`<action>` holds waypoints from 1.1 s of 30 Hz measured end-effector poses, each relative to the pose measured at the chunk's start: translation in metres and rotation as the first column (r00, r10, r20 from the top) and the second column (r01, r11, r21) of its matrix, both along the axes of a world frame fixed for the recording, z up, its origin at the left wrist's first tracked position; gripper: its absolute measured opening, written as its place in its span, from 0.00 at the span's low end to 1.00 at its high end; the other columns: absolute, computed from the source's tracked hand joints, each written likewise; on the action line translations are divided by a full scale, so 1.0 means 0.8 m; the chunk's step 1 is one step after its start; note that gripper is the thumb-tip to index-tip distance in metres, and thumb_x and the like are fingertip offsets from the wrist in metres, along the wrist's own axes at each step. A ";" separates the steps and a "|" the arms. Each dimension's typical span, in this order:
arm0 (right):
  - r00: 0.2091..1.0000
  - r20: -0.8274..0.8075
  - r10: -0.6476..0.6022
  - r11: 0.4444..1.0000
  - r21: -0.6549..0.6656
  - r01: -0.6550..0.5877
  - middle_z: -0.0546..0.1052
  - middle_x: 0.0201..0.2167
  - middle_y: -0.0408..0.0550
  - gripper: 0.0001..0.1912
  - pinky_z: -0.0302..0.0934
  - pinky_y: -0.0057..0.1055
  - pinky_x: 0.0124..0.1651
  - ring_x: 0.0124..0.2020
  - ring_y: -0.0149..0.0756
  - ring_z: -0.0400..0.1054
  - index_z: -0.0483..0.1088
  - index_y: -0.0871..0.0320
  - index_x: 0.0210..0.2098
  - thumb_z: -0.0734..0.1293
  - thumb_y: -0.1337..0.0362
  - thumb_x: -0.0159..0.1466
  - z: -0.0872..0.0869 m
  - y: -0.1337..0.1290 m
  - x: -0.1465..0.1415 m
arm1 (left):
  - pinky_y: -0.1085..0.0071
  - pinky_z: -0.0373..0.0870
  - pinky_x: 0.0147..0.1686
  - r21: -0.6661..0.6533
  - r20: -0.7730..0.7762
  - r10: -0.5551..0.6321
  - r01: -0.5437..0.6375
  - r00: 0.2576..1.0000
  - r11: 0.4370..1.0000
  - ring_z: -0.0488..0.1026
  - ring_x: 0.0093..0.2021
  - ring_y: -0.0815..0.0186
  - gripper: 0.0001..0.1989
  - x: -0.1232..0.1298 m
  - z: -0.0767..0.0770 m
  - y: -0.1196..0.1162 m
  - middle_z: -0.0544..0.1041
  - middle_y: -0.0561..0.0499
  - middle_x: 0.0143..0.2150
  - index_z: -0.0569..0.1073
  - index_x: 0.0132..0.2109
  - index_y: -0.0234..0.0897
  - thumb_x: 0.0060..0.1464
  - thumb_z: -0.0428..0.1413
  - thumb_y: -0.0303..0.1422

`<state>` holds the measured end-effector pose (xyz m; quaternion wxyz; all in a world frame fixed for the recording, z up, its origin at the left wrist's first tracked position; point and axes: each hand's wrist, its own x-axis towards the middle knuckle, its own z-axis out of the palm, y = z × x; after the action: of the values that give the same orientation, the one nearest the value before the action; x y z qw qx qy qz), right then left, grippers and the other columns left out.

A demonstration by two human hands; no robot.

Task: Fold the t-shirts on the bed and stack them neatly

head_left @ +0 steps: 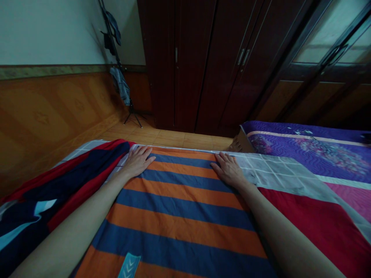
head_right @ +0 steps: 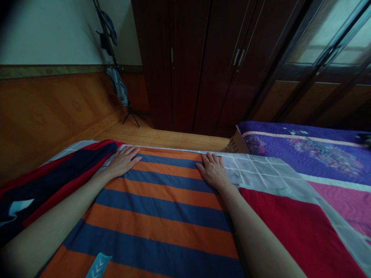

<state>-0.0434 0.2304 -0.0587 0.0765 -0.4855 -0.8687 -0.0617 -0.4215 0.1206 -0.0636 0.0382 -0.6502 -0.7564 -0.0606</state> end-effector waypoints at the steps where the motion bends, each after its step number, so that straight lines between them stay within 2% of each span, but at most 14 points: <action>1: 1.000 -0.001 -0.013 1.000 -0.009 0.013 0.61 0.61 0.58 0.30 0.46 0.49 0.60 0.62 0.54 0.52 0.59 0.62 0.61 0.51 0.50 0.67 0.002 -0.001 0.000 | 0.49 0.47 0.61 -0.013 0.011 0.031 -0.031 0.999 0.999 0.49 0.66 0.51 0.30 -0.002 0.002 -0.001 0.55 0.44 0.67 0.58 0.64 0.36 0.61 0.39 0.48; 5: 0.997 -0.022 -0.076 0.997 0.000 0.076 0.59 0.62 0.62 0.32 0.47 0.50 0.60 0.62 0.55 0.51 0.59 0.64 0.61 0.52 0.48 0.66 0.015 -0.016 -0.007 | 0.45 0.49 0.59 -0.024 0.020 0.124 -0.124 0.992 0.992 0.47 0.66 0.47 0.31 0.001 0.015 -0.005 0.54 0.42 0.67 0.57 0.65 0.34 0.62 0.38 0.48; 8: 0.994 -0.052 0.099 0.995 0.014 -0.099 0.54 0.65 0.60 0.34 0.45 0.49 0.61 0.64 0.54 0.47 0.56 0.62 0.63 0.52 0.46 0.66 0.027 -0.044 -0.027 | 0.51 0.43 0.63 0.003 0.028 -0.080 0.080 0.996 0.997 0.44 0.68 0.52 0.31 0.035 0.026 -0.008 0.52 0.44 0.68 0.55 0.66 0.34 0.63 0.36 0.47; 11: 0.921 -0.071 0.383 0.922 -0.042 -0.386 0.53 0.66 0.54 0.34 0.42 0.46 0.64 0.66 0.48 0.45 0.54 0.57 0.64 0.51 0.44 0.66 0.030 -0.071 -0.049 | 0.57 0.39 0.65 -0.032 0.083 -0.371 0.374 0.925 0.927 0.41 0.69 0.60 0.30 0.074 0.025 -0.012 0.46 0.50 0.70 0.49 0.68 0.42 0.63 0.36 0.48; 13: 0.898 -0.061 0.436 0.894 -0.088 -0.440 0.54 0.66 0.52 0.34 0.41 0.45 0.64 0.66 0.47 0.45 0.54 0.56 0.64 0.51 0.43 0.66 0.025 -0.072 -0.051 | 0.56 0.39 0.64 -0.087 0.096 -0.399 0.407 0.912 0.909 0.41 0.69 0.59 0.30 0.078 0.018 -0.012 0.46 0.52 0.70 0.48 0.68 0.46 0.63 0.37 0.49; 15: 0.942 -0.030 0.334 0.938 -0.095 -0.335 0.55 0.65 0.53 0.34 0.42 0.47 0.64 0.65 0.49 0.46 0.55 0.58 0.64 0.51 0.45 0.66 0.017 -0.058 -0.041 | 0.53 0.39 0.64 -0.121 0.073 -0.263 0.270 0.962 0.955 0.41 0.69 0.57 0.30 0.058 0.012 -0.011 0.47 0.50 0.70 0.50 0.67 0.43 0.63 0.38 0.48; 18: 0.998 -0.002 0.057 0.998 -0.041 -0.057 0.57 0.64 0.56 0.32 0.44 0.49 0.62 0.64 0.54 0.49 0.56 0.61 0.63 0.51 0.47 0.67 0.006 -0.024 -0.017 | 0.49 0.44 0.62 -0.088 0.020 0.009 -0.007 1.000 0.996 0.43 0.68 0.52 0.31 0.012 0.010 -0.011 0.51 0.46 0.69 0.53 0.67 0.36 0.62 0.38 0.47; 19: 1.000 0.002 0.003 1.000 -0.022 -0.003 0.58 0.63 0.57 0.32 0.44 0.50 0.62 0.63 0.54 0.49 0.56 0.62 0.63 0.51 0.48 0.67 0.003 -0.016 -0.011 | 0.48 0.45 0.61 -0.073 0.010 0.047 -0.046 0.999 0.996 0.44 0.68 0.51 0.31 0.002 0.013 -0.012 0.52 0.45 0.68 0.53 0.66 0.36 0.62 0.39 0.47; 21: 0.999 0.009 -0.033 0.999 0.008 0.033 0.60 0.62 0.58 0.32 0.44 0.51 0.61 0.63 0.54 0.50 0.57 0.62 0.62 0.50 0.47 0.67 0.000 -0.006 -0.005 | 0.50 0.45 0.62 -0.055 0.022 0.023 -0.022 0.999 0.998 0.44 0.68 0.51 0.31 0.000 0.023 -0.015 0.53 0.45 0.68 0.54 0.66 0.35 0.62 0.38 0.48; 23: 1.000 0.016 -0.027 0.999 0.018 0.027 0.59 0.63 0.58 0.33 0.44 0.51 0.61 0.63 0.54 0.50 0.57 0.62 0.62 0.49 0.47 0.67 -0.001 -0.006 -0.005 | 0.54 0.42 0.63 -0.061 0.079 -0.107 0.112 0.991 0.992 0.43 0.68 0.55 0.31 0.026 0.036 -0.018 0.51 0.46 0.69 0.53 0.66 0.36 0.62 0.36 0.48; 25: 0.999 0.021 -0.027 1.000 0.014 0.027 0.59 0.63 0.59 0.34 0.44 0.50 0.61 0.63 0.55 0.50 0.57 0.63 0.62 0.49 0.46 0.67 -0.001 -0.010 -0.007 | 0.58 0.39 0.64 -0.068 0.153 -0.287 0.299 0.946 0.952 0.41 0.69 0.59 0.31 0.076 0.046 -0.017 0.47 0.49 0.70 0.50 0.67 0.38 0.63 0.34 0.49; 29: 0.999 0.020 -0.033 0.999 0.021 0.033 0.58 0.63 0.59 0.34 0.43 0.50 0.61 0.63 0.55 0.49 0.56 0.63 0.63 0.49 0.47 0.67 -0.001 -0.014 -0.009 | 0.59 0.35 0.65 -0.141 0.248 -0.579 0.621 0.776 0.771 0.39 0.69 0.61 0.34 0.182 0.043 0.010 0.43 0.49 0.70 0.43 0.69 0.41 0.62 0.34 0.53; 31: 1.000 0.005 -0.027 0.999 0.026 0.026 0.58 0.63 0.59 0.33 0.43 0.50 0.61 0.63 0.54 0.49 0.56 0.63 0.63 0.50 0.47 0.67 -0.001 -0.014 -0.008 | 0.58 0.33 0.64 -0.181 0.251 -0.608 0.653 0.753 0.735 0.38 0.69 0.59 0.36 0.204 0.032 0.035 0.43 0.47 0.70 0.43 0.69 0.40 0.60 0.35 0.55; 33: 1.000 -0.013 -0.019 0.999 0.025 0.019 0.59 0.63 0.59 0.33 0.43 0.49 0.61 0.63 0.53 0.50 0.57 0.63 0.62 0.50 0.47 0.67 -0.002 -0.014 -0.006 | 0.59 0.33 0.65 -0.183 0.201 -0.550 0.582 0.811 0.792 0.37 0.69 0.61 0.36 0.191 0.025 0.058 0.42 0.49 0.70 0.45 0.68 0.41 0.60 0.37 0.55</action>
<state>-0.0482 0.2195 -0.0599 0.0876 -0.4930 -0.8627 -0.0705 -0.2688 0.1668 -0.0439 -0.1112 -0.8410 -0.5290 -0.0233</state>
